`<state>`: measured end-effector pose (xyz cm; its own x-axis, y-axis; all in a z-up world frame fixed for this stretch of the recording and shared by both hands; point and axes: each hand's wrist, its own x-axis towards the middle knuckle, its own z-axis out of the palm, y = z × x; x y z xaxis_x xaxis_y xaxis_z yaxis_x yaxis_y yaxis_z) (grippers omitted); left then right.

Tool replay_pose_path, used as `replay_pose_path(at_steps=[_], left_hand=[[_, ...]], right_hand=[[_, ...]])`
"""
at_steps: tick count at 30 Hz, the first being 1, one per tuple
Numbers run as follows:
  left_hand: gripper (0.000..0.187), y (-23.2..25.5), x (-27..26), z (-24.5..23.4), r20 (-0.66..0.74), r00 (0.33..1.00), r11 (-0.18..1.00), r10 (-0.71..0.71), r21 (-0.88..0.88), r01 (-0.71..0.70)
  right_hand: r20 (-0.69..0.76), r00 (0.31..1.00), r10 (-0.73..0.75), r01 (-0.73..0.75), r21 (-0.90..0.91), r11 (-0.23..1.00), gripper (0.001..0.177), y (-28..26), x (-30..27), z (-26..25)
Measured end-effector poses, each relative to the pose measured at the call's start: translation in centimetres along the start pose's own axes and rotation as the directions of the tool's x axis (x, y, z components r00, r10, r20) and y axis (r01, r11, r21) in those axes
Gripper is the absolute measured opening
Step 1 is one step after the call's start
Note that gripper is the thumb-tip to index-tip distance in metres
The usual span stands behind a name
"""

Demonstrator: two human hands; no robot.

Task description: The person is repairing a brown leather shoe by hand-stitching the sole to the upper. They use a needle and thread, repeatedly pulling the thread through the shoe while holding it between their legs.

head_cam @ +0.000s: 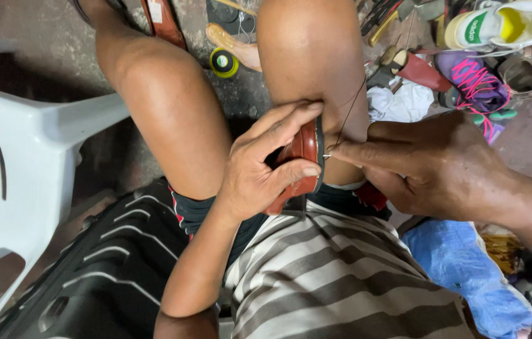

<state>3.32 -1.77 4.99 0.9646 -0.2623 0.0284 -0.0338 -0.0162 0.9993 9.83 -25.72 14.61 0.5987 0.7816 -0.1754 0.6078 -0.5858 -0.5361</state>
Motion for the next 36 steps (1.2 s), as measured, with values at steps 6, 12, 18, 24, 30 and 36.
replay_pose_path(at_steps=[6,12,18,24,30,36], left_hand=[[0.058,0.7,0.3,-0.2,0.061,0.995,0.995,0.08,0.061,-0.083],[0.061,0.9,0.8,0.6,0.003,0.995,0.984,0.104,0.147,-0.103],[0.063,0.9,1.2,1.7,-0.04,0.99,0.94,0.139,0.32,-0.119],[0.062,0.8,1.6,1.9,-0.042,0.989,0.941,0.139,0.317,-0.119],[0.061,0.8,1.4,0.8,-0.021,0.996,0.978,0.089,0.191,-0.083],[0.068,2.0,-2.4,-2.0,-0.134,0.938,0.948,-0.319,-0.034,0.317]], right_hand=[[0.043,0.998,-0.048,0.054,-0.156,0.986,0.039,-0.5,-0.7,-1.6],[0.065,0.996,-0.063,0.076,-0.217,0.973,0.04,-0.4,-0.8,-1.6],[0.067,0.996,-0.051,0.065,-0.214,0.975,0.038,0.0,-0.6,-1.6],[0.036,0.998,-0.045,0.052,-0.21,0.976,0.025,0.1,0.4,-0.8],[0.183,0.981,0.061,-0.008,-0.274,0.962,0.022,-0.8,0.4,-0.8],[0.078,0.989,0.125,-0.121,-0.051,0.991,0.017,0.5,-1.6,-1.8]])
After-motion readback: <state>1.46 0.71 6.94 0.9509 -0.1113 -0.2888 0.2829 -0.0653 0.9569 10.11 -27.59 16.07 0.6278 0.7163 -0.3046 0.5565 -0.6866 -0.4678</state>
